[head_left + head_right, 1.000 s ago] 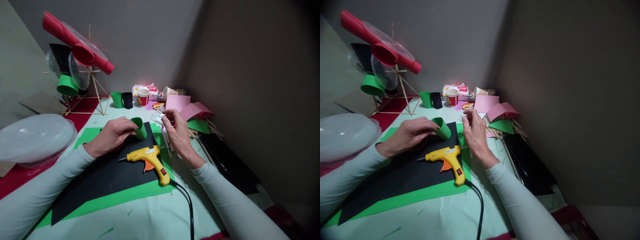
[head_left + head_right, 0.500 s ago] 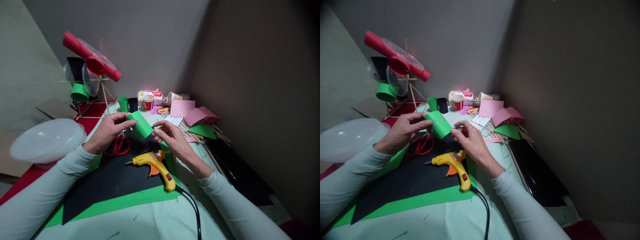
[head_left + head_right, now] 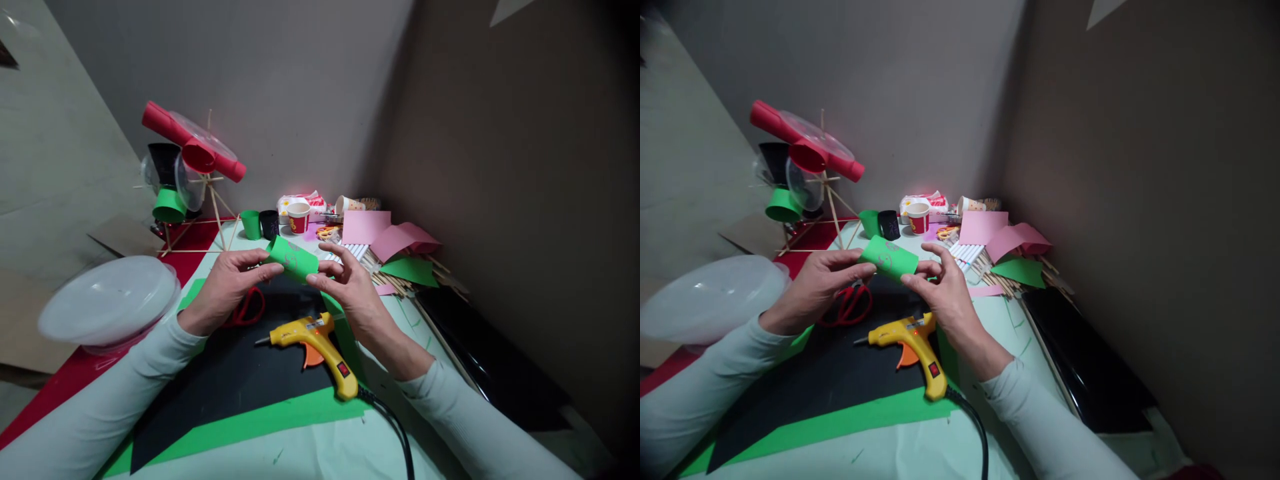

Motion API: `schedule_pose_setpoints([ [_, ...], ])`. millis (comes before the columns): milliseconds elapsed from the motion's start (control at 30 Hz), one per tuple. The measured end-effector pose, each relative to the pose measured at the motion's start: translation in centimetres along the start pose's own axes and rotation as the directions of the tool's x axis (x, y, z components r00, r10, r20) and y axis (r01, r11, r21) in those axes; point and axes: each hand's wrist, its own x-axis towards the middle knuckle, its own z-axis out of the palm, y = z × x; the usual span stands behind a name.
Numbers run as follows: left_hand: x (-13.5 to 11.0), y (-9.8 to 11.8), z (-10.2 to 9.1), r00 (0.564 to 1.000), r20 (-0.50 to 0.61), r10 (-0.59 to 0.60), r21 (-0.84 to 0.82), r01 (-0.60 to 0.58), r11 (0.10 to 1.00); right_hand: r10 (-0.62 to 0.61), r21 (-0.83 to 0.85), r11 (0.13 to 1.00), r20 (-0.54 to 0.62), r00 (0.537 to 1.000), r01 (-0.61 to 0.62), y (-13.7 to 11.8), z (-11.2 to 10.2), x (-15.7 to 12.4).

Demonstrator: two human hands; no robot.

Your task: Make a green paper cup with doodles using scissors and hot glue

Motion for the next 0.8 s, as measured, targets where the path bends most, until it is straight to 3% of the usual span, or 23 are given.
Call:
schedule_pose_setpoints([
  [233,-0.38,0.18,0.84,1.0,-0.006,-0.012,0.114,0.012,0.993,0.014,0.061,0.998,-0.007,1.0,-0.013,-0.18,0.37,-0.25],
  [467,-0.57,0.18,0.78,0.996,0.012,-0.086,0.056,0.085,0.995,0.048,0.155,0.987,-0.057,0.997,-0.039,-0.52,0.49,-0.31],
  [800,-0.39,0.25,0.55,0.989,-0.036,-0.143,0.035,0.145,0.989,0.087,0.147,0.985,-0.006,0.996,-0.086,-0.12,0.25,-0.37],
])
